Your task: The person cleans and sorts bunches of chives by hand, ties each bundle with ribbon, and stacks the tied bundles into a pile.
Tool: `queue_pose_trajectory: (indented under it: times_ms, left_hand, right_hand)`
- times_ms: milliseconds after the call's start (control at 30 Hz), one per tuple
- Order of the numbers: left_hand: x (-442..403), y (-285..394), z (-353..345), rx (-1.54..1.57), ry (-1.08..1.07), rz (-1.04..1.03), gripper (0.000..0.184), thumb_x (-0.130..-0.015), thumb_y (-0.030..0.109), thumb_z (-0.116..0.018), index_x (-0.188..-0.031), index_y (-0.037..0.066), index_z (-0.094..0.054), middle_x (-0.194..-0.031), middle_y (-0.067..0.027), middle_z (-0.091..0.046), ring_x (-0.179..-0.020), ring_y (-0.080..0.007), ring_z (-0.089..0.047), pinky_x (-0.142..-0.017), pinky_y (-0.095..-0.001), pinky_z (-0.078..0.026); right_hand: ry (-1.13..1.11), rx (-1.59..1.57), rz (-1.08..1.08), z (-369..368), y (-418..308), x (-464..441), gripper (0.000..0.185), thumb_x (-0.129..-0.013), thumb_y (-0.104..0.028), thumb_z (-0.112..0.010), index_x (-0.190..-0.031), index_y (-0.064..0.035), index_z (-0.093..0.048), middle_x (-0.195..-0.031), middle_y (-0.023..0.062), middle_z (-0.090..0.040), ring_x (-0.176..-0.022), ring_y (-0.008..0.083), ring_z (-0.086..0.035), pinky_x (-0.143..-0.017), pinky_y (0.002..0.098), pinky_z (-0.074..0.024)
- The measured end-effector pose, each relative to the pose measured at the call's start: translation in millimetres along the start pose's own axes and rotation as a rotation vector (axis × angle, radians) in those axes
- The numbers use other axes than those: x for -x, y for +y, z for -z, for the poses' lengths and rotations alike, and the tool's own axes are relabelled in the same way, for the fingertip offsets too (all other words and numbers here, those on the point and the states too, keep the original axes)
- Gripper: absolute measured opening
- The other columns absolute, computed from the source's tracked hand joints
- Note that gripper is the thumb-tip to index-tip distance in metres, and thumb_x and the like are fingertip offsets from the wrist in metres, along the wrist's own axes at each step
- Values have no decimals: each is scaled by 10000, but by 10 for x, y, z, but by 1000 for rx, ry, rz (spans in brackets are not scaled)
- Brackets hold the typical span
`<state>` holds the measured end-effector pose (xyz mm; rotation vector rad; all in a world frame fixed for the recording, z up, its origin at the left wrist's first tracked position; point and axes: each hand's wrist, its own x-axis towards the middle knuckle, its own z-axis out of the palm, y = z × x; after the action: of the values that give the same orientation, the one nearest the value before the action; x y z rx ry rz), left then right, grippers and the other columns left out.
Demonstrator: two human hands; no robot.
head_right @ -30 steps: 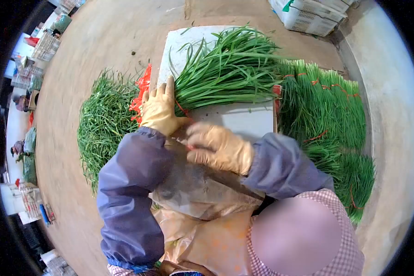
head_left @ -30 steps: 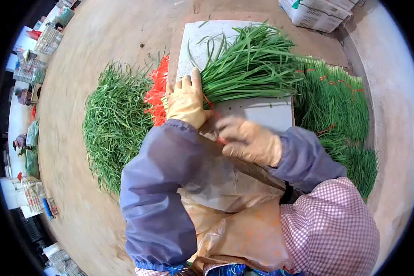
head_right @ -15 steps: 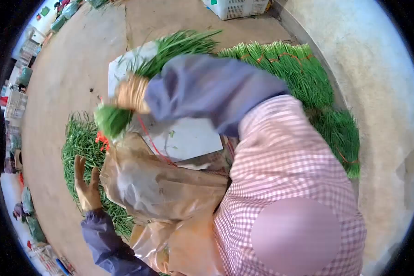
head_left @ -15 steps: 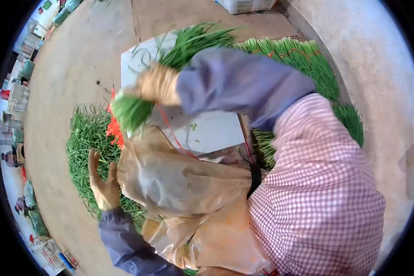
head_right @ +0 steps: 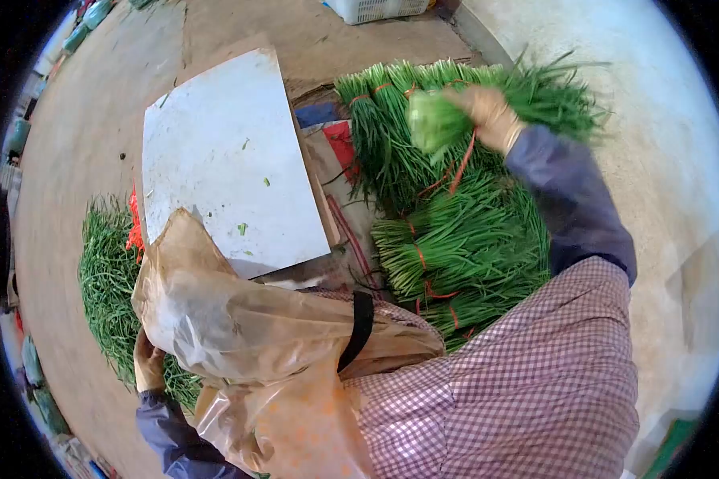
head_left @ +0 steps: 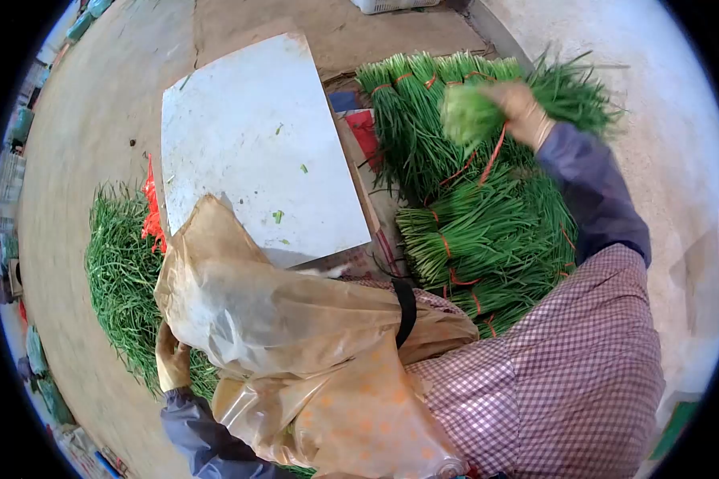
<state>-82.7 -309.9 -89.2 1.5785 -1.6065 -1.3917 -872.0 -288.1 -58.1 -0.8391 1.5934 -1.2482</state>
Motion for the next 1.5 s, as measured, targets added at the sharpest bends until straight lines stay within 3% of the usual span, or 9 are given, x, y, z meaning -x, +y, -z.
queue_pose_trajectory:
  times_ms: [100,200,533,667,767,967,1167,1367,1500]
  left_hand:
    - [98,142,-156,-108,5,140,618,-888,190,-689,-1403,-13,-414,-1306,-150,-564,-1167,-236,-554,-960,-349,-456]
    - [298,138,-154,-64,45,252,588,-883,147,-681,-1393,3,-425,-1254,-139,-590,-1132,-218,-568,-930,-336,-473]
    - [1173,-297,-169,-77,239,459,626,-874,128,-696,-1424,37,-409,-1266,-175,-578,-1132,-256,-580,-915,-364,-515]
    - [1428,-177,-394,-178,291,532,602,-867,170,-706,-1398,35,-457,-1256,-193,-596,-1137,-297,-587,-934,-372,-503]
    - [1630,-442,-367,-150,363,465,615,-858,191,-716,-1395,35,-462,-1231,-207,-612,-1142,-315,-589,-952,-394,-487]
    - [1836,-89,-292,-225,399,281,649,-845,161,-736,-1392,-17,-436,-1228,-186,-597,-1164,-284,-560,-960,-378,-481]
    - [2185,122,-162,-189,456,347,635,-812,187,-743,-1359,-2,-480,-1196,-212,-628,-1152,-321,-589,-988,-383,-449]
    - [2407,208,-92,-118,375,409,686,-790,137,-740,-1376,-47,-436,-1303,-219,-553,-1208,-308,-547,-998,-390,-437]
    - [2508,214,-55,-186,366,297,669,-792,109,-737,-1376,-41,-446,-1270,-191,-579,-1200,-279,-545,-1006,-376,-427]
  right_hand:
    - [-356,1444,186,-110,839,78,564,-735,-86,-726,-1227,-186,-469,-972,86,-602,-979,273,-585,-897,485,-447]
    - [-503,1722,149,-564,1622,214,930,-723,0,-686,-1510,-205,-234,-1188,138,-557,-1141,330,-535,-1022,565,-358]
    - [-732,1930,-24,-1015,2054,-241,810,-699,-250,-720,-1433,-124,-401,-1154,164,-565,-1100,353,-552,-914,492,-451]
    - [-295,1293,167,-1321,787,-282,279,-839,-166,-603,-1082,-33,-641,-996,207,-668,-978,380,-632,-865,443,-493]
    - [-124,511,392,-1770,259,-440,165,-901,-74,-586,-1039,-22,-659,-794,22,-623,-723,88,-555,-651,233,-464]
    - [-700,499,555,-4406,-594,-153,182,-899,-166,-621,-964,-7,-680,-815,71,-679,-728,169,-624,-671,302,-500]
    - [-958,1418,1067,-6666,-331,-352,313,-896,-337,-590,-972,-51,-693,-922,172,-689,-893,342,-664,-785,421,-525]
    - [-981,1772,827,-7286,257,-779,316,-818,-339,-653,-972,-67,-703,-903,205,-683,-915,350,-670,-782,454,-522]
    - [-827,1202,867,-7122,50,-542,230,-839,-235,-658,-963,-46,-698,-838,167,-687,-807,273,-676,-747,388,-522]
